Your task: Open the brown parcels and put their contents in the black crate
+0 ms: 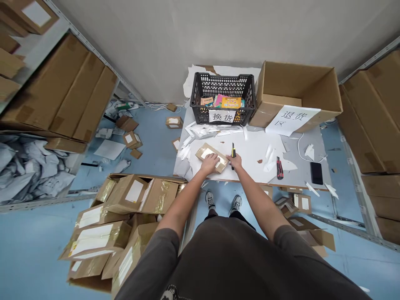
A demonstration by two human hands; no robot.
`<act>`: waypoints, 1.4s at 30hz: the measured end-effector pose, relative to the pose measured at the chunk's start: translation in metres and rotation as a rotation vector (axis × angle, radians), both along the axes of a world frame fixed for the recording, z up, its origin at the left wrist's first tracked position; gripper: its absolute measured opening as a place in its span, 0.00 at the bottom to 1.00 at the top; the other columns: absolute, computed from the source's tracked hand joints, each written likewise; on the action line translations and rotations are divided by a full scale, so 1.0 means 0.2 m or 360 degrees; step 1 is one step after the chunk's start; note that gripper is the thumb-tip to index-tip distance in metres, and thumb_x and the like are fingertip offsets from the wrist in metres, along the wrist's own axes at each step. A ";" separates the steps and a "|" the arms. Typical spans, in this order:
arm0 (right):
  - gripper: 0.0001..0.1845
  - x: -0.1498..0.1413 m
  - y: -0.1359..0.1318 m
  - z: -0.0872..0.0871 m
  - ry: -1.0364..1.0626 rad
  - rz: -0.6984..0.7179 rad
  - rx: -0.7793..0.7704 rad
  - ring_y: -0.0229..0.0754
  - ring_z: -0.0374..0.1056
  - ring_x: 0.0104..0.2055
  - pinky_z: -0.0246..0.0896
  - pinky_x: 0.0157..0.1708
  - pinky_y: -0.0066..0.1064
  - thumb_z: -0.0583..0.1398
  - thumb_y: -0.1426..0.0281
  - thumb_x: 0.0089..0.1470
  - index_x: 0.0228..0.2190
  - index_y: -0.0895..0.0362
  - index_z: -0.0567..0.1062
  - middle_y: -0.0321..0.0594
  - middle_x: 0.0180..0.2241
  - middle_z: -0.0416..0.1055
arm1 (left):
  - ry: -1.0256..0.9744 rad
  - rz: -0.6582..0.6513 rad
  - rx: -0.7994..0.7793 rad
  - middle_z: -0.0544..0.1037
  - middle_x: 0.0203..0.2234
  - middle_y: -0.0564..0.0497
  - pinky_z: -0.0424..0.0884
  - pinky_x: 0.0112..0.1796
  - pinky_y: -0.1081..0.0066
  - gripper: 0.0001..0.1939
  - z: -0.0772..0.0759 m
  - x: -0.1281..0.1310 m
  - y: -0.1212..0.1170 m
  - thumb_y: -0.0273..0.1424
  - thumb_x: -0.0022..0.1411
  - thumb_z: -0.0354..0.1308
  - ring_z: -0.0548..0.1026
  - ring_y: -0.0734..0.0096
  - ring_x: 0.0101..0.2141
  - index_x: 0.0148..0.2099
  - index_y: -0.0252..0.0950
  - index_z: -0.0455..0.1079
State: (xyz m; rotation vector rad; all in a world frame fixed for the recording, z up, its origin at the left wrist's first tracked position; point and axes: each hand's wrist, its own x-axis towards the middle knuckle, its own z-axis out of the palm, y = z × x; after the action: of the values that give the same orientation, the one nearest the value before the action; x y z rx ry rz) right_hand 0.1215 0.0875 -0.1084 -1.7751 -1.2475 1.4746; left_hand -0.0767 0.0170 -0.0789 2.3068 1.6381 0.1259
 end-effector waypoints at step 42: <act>0.24 0.52 -0.20 0.19 -0.0339 0.0890 -0.0262 0.39 0.65 0.18 0.61 0.24 0.29 0.50 0.47 0.70 0.32 0.51 0.67 0.30 0.19 0.68 | 0.0044 0.0273 -0.0151 0.76 0.62 0.45 0.66 0.61 0.55 0.29 0.08 0.08 0.18 0.29 0.62 0.67 0.67 0.49 0.65 0.65 0.44 0.70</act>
State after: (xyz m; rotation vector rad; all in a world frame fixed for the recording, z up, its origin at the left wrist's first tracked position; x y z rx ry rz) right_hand 0.2249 0.0472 -0.0700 -1.8114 -1.8942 1.7562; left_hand -0.0599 0.0540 -0.0622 2.1060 1.8139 0.0527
